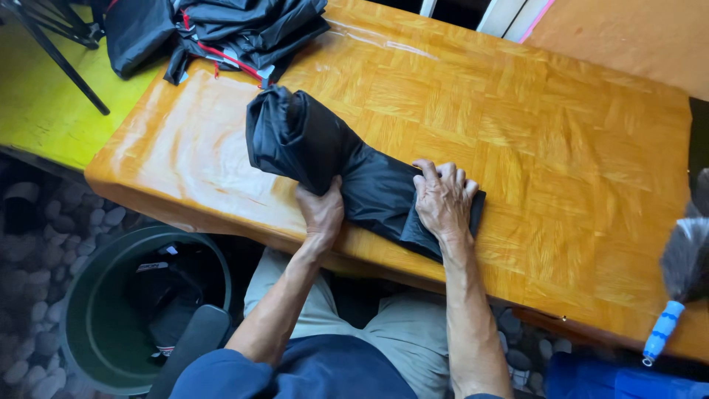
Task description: The person folds a black fabric item on a wooden table, rolling and pressing it into a compact bundle. They then place the folded item into a small black pouch with a red zipper, secure the pouch, and set it aside. Finally, they unfold another black fabric item on the table.
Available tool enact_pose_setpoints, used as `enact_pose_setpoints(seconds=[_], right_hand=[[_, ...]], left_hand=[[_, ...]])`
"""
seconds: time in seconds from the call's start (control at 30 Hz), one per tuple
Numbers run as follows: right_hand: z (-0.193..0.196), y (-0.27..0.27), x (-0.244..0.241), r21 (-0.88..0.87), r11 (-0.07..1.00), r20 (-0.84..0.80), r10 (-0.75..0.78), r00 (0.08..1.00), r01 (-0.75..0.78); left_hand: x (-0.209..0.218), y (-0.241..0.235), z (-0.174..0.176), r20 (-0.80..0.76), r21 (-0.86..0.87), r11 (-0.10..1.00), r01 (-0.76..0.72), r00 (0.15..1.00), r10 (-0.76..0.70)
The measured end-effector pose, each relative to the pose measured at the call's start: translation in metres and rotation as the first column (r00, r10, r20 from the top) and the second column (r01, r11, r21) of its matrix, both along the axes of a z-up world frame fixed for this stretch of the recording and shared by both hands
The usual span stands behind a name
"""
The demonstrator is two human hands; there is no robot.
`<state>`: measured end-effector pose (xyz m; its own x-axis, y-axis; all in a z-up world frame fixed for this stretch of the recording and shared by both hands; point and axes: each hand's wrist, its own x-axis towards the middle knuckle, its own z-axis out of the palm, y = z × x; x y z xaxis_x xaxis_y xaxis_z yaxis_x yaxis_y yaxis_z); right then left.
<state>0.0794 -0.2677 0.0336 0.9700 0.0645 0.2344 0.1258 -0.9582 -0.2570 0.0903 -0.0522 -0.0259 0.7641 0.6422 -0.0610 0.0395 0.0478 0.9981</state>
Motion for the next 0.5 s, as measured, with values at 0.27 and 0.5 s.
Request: enact_pose_setpoints(seconds=[0.27, 0.5], right_hand=[[-0.006, -0.002, 0.004, -0.022, 1.0, -0.018, -0.007, 1.0, 0.007], [-0.032, -0.022, 0.006, 0.003, 0.999, 0.021, 0.037, 0.999, -0.037]], left_hand=[[0.011, 0.027, -0.063, 0.191, 0.378, 0.914, 0.147, 0.954, -0.232], [-0.017, 0.029, 0.03, 0.158, 0.92, 0.349, 0.176, 0.649, -0.744]])
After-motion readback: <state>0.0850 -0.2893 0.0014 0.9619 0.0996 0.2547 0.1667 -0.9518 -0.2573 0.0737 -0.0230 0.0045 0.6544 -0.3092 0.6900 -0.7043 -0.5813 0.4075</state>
